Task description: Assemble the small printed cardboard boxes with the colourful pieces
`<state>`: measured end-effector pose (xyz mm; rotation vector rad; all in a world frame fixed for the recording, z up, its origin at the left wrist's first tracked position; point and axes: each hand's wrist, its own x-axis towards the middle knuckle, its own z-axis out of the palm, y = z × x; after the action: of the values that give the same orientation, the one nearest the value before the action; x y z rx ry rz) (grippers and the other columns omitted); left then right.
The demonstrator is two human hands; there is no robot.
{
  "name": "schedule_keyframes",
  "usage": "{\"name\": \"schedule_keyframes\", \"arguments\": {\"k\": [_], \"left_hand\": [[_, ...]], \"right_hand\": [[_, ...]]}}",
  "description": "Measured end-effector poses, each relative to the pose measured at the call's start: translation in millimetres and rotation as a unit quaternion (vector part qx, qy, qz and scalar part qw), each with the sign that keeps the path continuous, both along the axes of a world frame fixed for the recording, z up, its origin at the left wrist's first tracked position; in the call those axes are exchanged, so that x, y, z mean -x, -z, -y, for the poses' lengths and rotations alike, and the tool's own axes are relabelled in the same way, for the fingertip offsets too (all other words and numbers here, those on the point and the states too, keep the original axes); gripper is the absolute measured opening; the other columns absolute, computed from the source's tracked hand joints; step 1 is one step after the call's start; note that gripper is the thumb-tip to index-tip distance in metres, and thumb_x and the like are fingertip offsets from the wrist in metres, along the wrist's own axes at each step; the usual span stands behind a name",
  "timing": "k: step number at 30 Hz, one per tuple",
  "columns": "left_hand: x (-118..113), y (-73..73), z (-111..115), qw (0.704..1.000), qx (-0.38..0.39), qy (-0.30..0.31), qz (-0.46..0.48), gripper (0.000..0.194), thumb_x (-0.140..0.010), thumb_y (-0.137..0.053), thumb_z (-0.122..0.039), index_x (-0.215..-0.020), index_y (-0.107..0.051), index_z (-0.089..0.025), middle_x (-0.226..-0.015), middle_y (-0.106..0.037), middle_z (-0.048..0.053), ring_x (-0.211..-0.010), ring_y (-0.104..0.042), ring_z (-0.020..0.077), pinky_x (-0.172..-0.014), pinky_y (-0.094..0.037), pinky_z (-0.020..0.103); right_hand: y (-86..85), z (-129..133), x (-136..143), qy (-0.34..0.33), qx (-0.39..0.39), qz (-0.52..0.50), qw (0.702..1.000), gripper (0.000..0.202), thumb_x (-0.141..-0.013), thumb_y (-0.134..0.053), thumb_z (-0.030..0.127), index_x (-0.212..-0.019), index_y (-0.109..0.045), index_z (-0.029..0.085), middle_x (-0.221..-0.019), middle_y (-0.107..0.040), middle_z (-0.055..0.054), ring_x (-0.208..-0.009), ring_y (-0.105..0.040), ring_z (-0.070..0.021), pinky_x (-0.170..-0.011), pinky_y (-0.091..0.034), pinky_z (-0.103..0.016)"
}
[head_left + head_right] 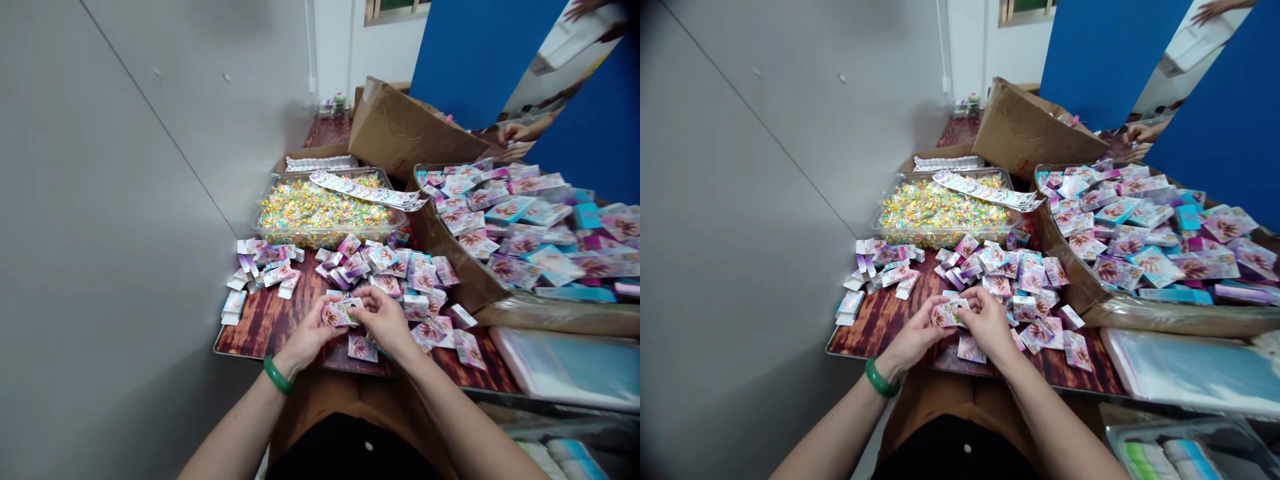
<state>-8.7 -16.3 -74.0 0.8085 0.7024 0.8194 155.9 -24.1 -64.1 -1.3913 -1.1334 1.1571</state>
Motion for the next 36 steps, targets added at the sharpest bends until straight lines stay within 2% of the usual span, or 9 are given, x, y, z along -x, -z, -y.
{"name": "schedule_keyframes", "arguments": {"k": [4, 8, 13, 18, 22, 27, 30, 33, 36], "left_hand": [[-6, -2.4, 6, 0.997, 0.063, -0.035, 0.040, 0.033, -0.074, -0.070, -0.024, -0.103, -0.056, -0.022, -0.105, -0.059, 0.003, -0.095, -0.056, 0.0160, -0.084, -0.045, 0.030], [-14, -2.3, 9, 0.992, 0.042, -0.114, 0.024, 0.024, -0.081, -0.061, -0.040, -0.092, -0.057, -0.019, -0.090, -0.059, 0.002, -0.084, -0.055, 0.0131, -0.076, -0.045, 0.025], [-26, 0.3, 13, 0.982, 0.016, -0.187, 0.034, 0.020, -0.081, -0.062, -0.036, -0.091, -0.058, -0.020, -0.089, -0.058, 0.000, -0.081, -0.052, 0.0100, -0.072, -0.043, 0.020], [-25, 1.9, 12, 0.968, 0.071, -0.224, 0.092, 0.016, -0.078, -0.066, -0.028, -0.090, -0.060, -0.019, -0.093, -0.058, 0.001, -0.087, -0.054, 0.0116, -0.074, -0.044, 0.021], [-21, 3.4, 10, 0.968, 0.079, -0.213, 0.109, 0.011, -0.078, -0.064, -0.023, -0.087, -0.061, -0.017, -0.092, -0.058, 0.001, -0.086, -0.054, 0.0122, -0.075, -0.045, 0.023], [-20, 2.3, 12, 0.968, 0.071, -0.226, 0.078, 0.010, -0.078, -0.061, -0.019, -0.087, -0.060, -0.019, -0.090, -0.057, 0.000, -0.083, -0.054, 0.0111, -0.070, -0.044, 0.021], [-21, 1.4, 13, 0.960, 0.107, -0.228, 0.121, 0.008, -0.075, -0.061, -0.018, -0.083, -0.059, -0.018, -0.085, -0.059, 0.000, -0.080, -0.056, 0.0114, -0.071, -0.045, 0.023], [-23, 0.9, 12, 0.948, 0.147, -0.225, 0.170, 0.009, -0.076, -0.061, -0.020, -0.085, -0.060, -0.017, -0.086, -0.063, 0.001, -0.081, -0.058, 0.0128, -0.077, -0.046, 0.026], [-25, 1.0, 11, 0.945, 0.158, -0.222, 0.182, 0.016, -0.080, -0.061, -0.025, -0.093, -0.061, -0.017, -0.096, -0.065, 0.005, -0.089, -0.059, 0.0155, -0.084, -0.045, 0.029]], "right_hand": [[-2.0, -2, -5, -0.010, 0.048, -0.064, 0.997, 0.025, -0.062, -0.068, 0.036, -0.076, -0.055, 0.020, -0.055, -0.058, 0.004, -0.048, -0.049, -0.0121, -0.051, -0.037, -0.025], [-2.5, -2, -3, -0.030, 0.037, -0.003, 0.999, 0.018, -0.064, -0.067, 0.036, -0.060, -0.059, 0.019, -0.056, -0.058, 0.001, -0.053, -0.050, -0.0139, -0.056, -0.039, -0.028], [-1.1, 4, 12, 0.004, -0.080, 0.120, 0.990, 0.021, -0.074, -0.061, 0.033, -0.059, -0.068, 0.020, -0.082, -0.064, -0.007, -0.082, -0.057, -0.0222, -0.081, -0.042, -0.037], [-0.2, 2, 11, -0.053, -0.066, 0.149, 0.985, 0.019, -0.078, -0.057, 0.029, -0.080, -0.075, 0.023, -0.125, -0.059, -0.009, -0.117, -0.050, -0.0266, -0.102, -0.031, -0.045], [-7.3, -5, 1, -0.152, -0.065, 0.204, 0.965, 0.018, -0.076, -0.057, 0.017, -0.080, -0.074, 0.022, -0.122, -0.062, -0.010, -0.114, -0.054, -0.0256, -0.101, -0.035, -0.045], [-15.3, -7, 2, -0.163, -0.178, 0.343, 0.908, 0.016, -0.073, -0.053, 0.007, -0.068, -0.063, 0.020, -0.124, -0.057, -0.010, -0.121, -0.045, -0.0284, -0.099, -0.035, -0.048], [-12.5, -9, 8, -0.127, -0.183, 0.313, 0.923, 0.013, -0.070, -0.056, 0.011, -0.079, -0.056, 0.021, -0.114, -0.058, -0.010, -0.108, -0.052, -0.0257, -0.090, -0.042, -0.042], [-7.9, -12, 13, -0.083, -0.103, 0.238, 0.962, 0.022, -0.068, -0.060, 0.018, -0.088, -0.052, 0.022, -0.090, -0.059, -0.003, -0.083, -0.056, -0.0201, -0.075, -0.046, -0.034], [-8.3, -13, 13, -0.101, -0.012, 0.084, 0.991, 0.028, -0.065, -0.065, 0.023, -0.091, -0.054, 0.022, -0.081, -0.060, 0.001, -0.071, -0.055, -0.0160, -0.065, -0.044, -0.028]]}}
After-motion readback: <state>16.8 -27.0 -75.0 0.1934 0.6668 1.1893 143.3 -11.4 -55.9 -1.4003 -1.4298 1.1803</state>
